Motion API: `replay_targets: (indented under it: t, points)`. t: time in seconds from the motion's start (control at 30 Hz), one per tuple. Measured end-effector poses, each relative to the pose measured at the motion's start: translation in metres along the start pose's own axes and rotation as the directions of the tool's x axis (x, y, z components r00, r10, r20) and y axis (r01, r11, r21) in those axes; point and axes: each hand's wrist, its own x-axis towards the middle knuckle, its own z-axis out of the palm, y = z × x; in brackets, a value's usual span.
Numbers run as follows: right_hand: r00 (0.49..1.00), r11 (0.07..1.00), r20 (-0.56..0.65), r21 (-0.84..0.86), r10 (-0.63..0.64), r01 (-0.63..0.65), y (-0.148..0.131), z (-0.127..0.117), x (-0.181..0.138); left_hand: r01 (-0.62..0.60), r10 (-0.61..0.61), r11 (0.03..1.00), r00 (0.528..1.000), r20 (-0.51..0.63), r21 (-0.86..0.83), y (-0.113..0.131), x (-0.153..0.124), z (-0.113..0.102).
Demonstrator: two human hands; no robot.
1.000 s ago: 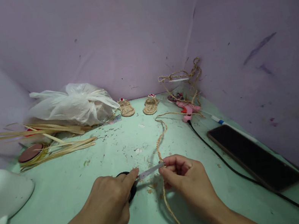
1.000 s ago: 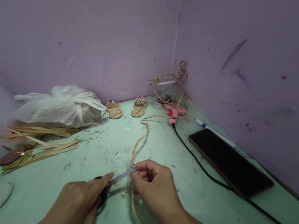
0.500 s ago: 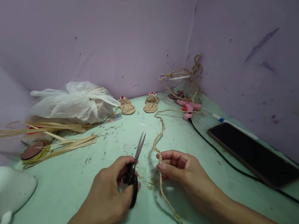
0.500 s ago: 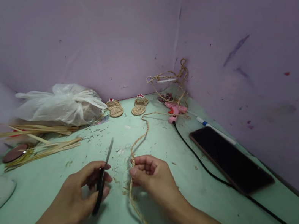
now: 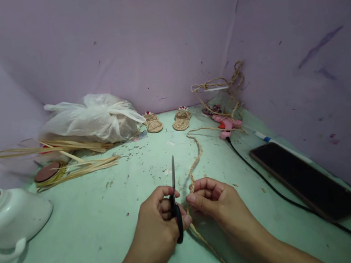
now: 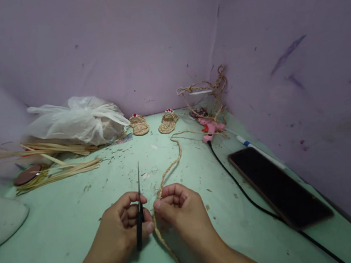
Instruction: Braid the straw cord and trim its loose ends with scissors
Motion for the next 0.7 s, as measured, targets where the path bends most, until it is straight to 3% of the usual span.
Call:
replay_targets:
  t: [0.13, 0.23, 0.43, 0.53, 0.7]
  points:
    - [1.000, 1.000, 0.021, 0.001, -0.011, 0.011, 0.002, -0.002, -0.001, -0.002, 0.002, 1.000, 1.000, -0.017, -0.004, -0.001, 0.002, 0.000]
    - [0.998, 0.994, 0.038, 0.097, 0.047, -0.051, 0.002, -0.003, -0.002, 0.009, -0.009, 0.999, 1.000, 0.006, -0.035, 0.001, 0.003, -0.002]
    - [0.935, 0.917, 0.220, 0.228, 0.278, -0.327, 0.002, -0.005, 0.000, 0.043, 0.012, 0.983, 0.956, 0.294, -0.178, 0.000, 0.007, -0.013]
    - [0.935, 0.912, 0.228, 0.252, 0.270, -0.325, 0.003, -0.006, 0.000, 0.055, 0.008, 0.980, 0.949, 0.314, -0.191, -0.003, 0.009, -0.016]
    - [0.951, 0.943, 0.239, 0.218, 0.197, -0.250, -0.001, -0.004, -0.002, 0.056, -0.013, 0.984, 0.969, 0.246, -0.170, -0.002, 0.011, -0.015]
